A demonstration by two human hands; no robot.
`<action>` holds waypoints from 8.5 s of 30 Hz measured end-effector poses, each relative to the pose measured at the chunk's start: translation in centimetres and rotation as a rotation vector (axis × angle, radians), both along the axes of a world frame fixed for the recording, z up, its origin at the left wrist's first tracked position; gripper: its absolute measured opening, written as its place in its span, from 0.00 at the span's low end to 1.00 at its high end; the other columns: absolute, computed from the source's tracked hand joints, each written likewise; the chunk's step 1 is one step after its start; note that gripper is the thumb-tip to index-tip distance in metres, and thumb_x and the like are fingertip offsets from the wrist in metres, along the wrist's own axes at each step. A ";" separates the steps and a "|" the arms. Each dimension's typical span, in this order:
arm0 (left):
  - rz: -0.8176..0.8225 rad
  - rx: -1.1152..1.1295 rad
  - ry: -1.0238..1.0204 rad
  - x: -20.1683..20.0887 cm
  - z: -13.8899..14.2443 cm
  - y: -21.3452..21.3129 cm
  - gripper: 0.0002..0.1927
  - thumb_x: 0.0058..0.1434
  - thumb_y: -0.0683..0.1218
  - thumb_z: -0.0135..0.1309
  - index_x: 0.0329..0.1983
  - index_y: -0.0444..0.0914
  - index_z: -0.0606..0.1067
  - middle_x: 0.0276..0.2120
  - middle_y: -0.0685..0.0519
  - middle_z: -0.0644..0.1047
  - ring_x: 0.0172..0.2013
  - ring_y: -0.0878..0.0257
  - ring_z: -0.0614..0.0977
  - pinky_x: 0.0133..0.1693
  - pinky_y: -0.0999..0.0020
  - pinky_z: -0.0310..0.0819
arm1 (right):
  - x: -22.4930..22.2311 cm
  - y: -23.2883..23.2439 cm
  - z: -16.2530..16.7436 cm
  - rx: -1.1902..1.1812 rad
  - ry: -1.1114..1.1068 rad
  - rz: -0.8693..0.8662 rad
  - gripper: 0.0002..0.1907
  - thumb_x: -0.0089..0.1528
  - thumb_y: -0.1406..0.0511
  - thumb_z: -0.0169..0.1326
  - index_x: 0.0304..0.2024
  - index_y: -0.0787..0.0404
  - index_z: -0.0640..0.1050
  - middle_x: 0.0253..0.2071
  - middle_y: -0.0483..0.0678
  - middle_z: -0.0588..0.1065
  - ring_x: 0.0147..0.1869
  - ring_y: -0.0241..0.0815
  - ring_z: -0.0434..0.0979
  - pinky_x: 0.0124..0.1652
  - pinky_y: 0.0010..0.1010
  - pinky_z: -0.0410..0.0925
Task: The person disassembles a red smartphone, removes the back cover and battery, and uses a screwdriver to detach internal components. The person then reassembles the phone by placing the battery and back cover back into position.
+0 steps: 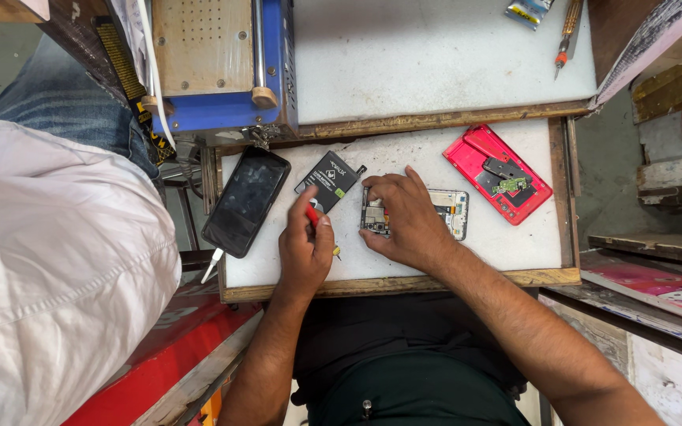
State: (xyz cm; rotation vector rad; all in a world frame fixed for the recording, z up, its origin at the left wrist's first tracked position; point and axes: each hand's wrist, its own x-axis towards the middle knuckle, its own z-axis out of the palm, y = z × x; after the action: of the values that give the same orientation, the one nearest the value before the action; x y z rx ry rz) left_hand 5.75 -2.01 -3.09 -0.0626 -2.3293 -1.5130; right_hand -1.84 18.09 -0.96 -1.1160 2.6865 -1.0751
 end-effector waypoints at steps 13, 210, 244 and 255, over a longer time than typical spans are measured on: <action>0.022 -0.374 -0.317 -2.1 3.3 1.9 0.10 0.63 0.50 0.60 0.44 0.43 0.82 0.32 0.52 0.81 0.24 0.58 0.83 0.29 0.61 0.76 | 0.2 0.3 -0.3 -0.099 0.003 -0.001 0.35 0.53 0.65 0.69 0.55 0.57 0.62 0.62 0.53 0.70 0.67 0.57 0.69 0.72 0.63 0.51; -0.156 -0.517 0.005 -5.9 6.9 2.9 0.11 0.64 0.43 0.60 0.47 0.39 0.71 0.36 0.47 0.80 0.36 0.50 0.84 0.37 0.56 0.79 | 2.7 4.2 1.0 0.130 0.186 -0.353 0.17 0.57 0.64 0.62 0.50 0.52 0.82 0.64 0.50 0.70 0.76 0.67 0.53 0.69 0.70 0.49; -0.211 -0.628 -0.343 -7.2 9.4 4.0 0.10 0.67 0.46 0.56 0.44 0.38 0.68 0.31 0.44 0.80 0.34 0.43 0.84 0.33 0.49 0.78 | 2.7 3.9 1.4 0.309 0.158 -0.315 0.26 0.59 0.60 0.58 0.61 0.43 0.77 0.69 0.57 0.62 0.77 0.68 0.47 0.69 0.70 0.46; -0.211 -0.625 -0.387 -6.9 9.7 3.6 0.10 0.68 0.46 0.54 0.45 0.37 0.67 0.31 0.44 0.80 0.33 0.45 0.84 0.33 0.50 0.78 | 3.0 3.8 1.5 0.308 0.182 -0.342 0.27 0.59 0.60 0.58 0.62 0.44 0.76 0.71 0.59 0.60 0.78 0.70 0.46 0.70 0.69 0.46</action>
State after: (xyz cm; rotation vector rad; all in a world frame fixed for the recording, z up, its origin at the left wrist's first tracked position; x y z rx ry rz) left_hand -1.13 1.63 6.62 -0.1926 -3.1167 -0.8705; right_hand 1.19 21.88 0.56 -0.7541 3.1261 -0.5731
